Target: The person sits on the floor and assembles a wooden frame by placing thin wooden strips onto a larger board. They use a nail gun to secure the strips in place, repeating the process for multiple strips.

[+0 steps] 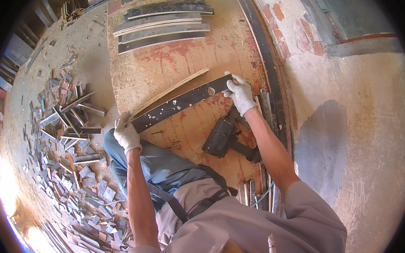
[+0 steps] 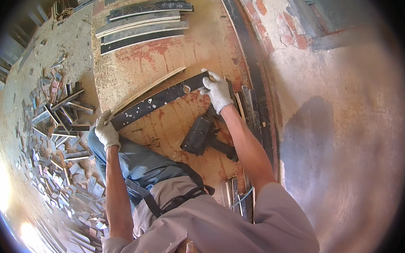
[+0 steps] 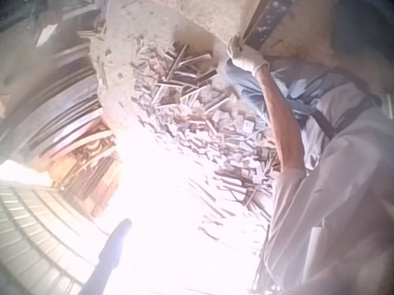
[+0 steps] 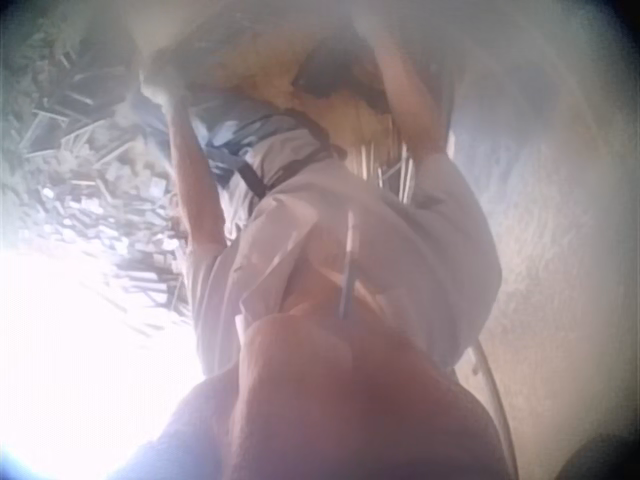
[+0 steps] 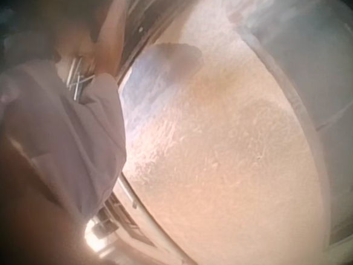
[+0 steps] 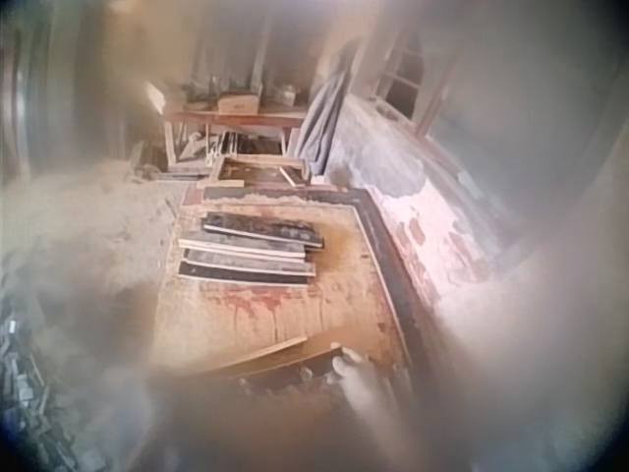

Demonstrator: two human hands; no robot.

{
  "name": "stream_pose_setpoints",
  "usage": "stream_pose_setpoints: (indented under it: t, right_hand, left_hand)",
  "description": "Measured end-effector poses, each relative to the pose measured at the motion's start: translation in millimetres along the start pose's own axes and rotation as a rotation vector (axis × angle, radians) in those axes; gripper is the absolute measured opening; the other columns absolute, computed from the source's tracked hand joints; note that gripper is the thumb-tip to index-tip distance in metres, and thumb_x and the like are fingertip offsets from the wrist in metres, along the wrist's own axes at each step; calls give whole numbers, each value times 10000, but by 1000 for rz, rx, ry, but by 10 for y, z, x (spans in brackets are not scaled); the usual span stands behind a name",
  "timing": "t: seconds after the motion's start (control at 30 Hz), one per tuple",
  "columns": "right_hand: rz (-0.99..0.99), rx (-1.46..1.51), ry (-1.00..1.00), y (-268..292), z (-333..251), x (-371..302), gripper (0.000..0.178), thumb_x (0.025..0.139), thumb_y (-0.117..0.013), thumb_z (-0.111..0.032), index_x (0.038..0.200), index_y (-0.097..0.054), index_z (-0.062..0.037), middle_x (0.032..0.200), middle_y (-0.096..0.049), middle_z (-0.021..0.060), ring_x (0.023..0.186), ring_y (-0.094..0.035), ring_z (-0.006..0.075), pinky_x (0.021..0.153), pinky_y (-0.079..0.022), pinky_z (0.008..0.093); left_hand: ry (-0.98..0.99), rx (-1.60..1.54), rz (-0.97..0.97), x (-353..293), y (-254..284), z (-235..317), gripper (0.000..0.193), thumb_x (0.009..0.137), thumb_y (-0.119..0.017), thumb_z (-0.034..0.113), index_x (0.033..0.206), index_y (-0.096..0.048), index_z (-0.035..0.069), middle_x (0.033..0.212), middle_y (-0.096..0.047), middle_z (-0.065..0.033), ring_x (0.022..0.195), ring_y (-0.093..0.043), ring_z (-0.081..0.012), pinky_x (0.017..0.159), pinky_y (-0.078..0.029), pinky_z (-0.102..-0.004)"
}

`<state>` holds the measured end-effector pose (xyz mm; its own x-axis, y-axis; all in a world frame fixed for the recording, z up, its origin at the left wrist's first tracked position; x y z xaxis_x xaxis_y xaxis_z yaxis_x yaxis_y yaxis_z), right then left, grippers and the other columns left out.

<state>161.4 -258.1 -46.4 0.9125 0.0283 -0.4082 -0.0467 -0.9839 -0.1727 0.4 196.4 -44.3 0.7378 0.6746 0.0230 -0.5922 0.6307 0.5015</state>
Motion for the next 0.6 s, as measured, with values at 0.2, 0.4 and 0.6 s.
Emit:
stream_pose_setpoints:
  t: [0.2, 0.4, 0.6]
  right_hand:
    - [19, -11, -57, -243, 69, 331, 398, 982, -659, -49, 1378, -621, -32, 1035, -722, 74, 713, -688, 148, 558, -562, 254]
    - [20, -70, -66, -439, 94, 419, 395, 986, -656, -56, 1378, -616, -25, 1002, -716, 54, 667, -667, 131, 561, -551, 240]
    - [51, -190, 6, -567, 130, 412, 379, 943, -696, -55, 1316, -653, 0, 937, -721, 60, 586, -661, 126, 529, -553, 253]
  left_hand:
    - [178, 72, 131, 39, 181, -130, 171, 915, -721, 98, 1058, -780, 24, 998, -776, -124, 923, -717, -189, 835, -560, -327]
    - [481, 98, 78, 23, 263, -430, 273, 857, -751, 174, 1058, -780, -8, 906, -779, -152, 812, -725, -206, 787, -569, -343]
    - [344, 68, 13, 65, 273, -582, 238, 861, -703, 136, 1029, -791, -8, 887, -781, -138, 819, -721, -193, 763, -565, -338]
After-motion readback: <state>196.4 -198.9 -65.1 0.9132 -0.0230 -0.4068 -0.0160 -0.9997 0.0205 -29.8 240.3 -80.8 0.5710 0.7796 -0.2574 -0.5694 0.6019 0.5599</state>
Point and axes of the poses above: each hand's wrist, its own x-axis towards the middle knuckle, its own y-axis out of the back of the hand, z = x × y, the point moved 10 cm from there along x, towards the middle knuckle
